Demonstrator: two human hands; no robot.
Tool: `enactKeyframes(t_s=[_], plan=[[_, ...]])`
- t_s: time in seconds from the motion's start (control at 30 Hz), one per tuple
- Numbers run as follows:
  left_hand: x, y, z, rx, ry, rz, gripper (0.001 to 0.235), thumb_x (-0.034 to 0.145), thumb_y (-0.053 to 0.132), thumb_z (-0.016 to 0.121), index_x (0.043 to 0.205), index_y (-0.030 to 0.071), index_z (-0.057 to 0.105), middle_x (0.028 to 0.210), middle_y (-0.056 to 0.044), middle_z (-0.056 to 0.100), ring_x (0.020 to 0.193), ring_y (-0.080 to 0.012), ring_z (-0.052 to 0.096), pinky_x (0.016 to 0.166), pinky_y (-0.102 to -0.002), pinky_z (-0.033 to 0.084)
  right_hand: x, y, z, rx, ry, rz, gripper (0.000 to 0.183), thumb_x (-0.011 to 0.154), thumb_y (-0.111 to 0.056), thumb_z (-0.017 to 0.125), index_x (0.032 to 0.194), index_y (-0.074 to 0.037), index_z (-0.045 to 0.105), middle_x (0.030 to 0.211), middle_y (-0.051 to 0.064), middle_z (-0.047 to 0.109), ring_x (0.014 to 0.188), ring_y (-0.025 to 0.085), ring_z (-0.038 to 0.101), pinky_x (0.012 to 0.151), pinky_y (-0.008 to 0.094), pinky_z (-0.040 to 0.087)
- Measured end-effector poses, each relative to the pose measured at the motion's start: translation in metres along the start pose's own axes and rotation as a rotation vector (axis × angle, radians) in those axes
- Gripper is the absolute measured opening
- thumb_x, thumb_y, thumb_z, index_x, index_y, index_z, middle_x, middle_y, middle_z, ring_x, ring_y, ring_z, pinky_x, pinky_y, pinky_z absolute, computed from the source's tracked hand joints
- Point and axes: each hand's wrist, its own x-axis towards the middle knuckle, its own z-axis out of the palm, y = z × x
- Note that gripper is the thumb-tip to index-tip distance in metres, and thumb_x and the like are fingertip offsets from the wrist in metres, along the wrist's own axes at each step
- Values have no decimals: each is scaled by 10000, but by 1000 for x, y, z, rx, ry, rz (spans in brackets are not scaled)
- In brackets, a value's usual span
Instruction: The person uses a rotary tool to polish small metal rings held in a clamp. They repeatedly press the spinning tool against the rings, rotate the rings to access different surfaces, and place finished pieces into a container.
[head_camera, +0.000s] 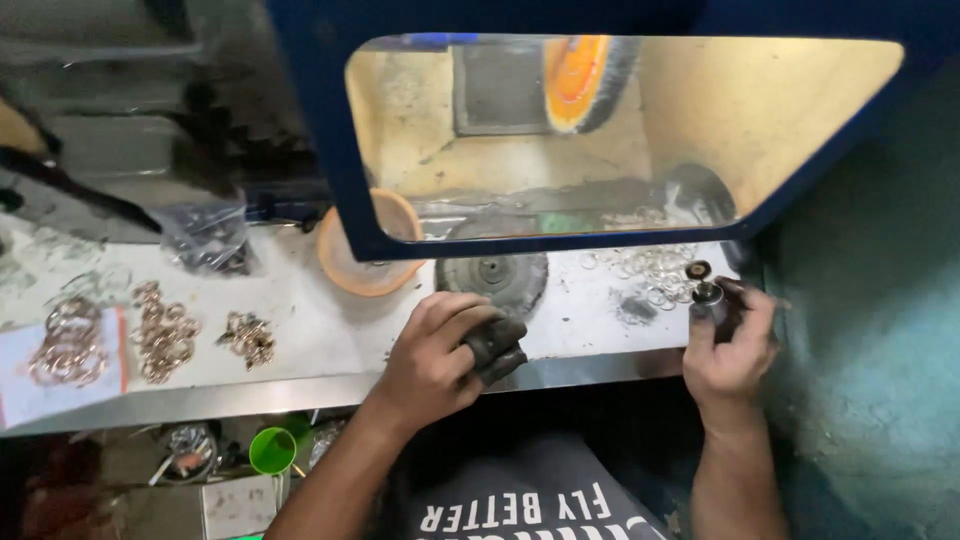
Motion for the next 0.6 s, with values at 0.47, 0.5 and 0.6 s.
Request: enactKeyframes(t_s=[0.47,0.5,0.6], plan=[[8,4,0,-30,-44,-22,46,682,5,632,708,34,658,1039,-135,727,964,-338,700,810,-506,564,56,-70,6,-278,-451,210,293,845,-140,811,1128,-126,736,958,155,760,912,412,735,792,529,582],[10,6,-2,-43,-38,-40,49,678,11,650,722,30,659,1039,-136,723,971,-344,700,822,-512,561,65,-78,10,-348,-559,242,308,862,-188,781,1166,-166,737,951,159,760,898,417,740,792,551,586],[10,9,-12,-92,-139,-102,283,889,152,799,1031,-49,660,1146,-184,678,957,-374,680,813,-500,546,68,-54,38,-463,-731,127,190,820,-248,736,909,-111,639,936,152,680,814,423,665,674,508,519]])
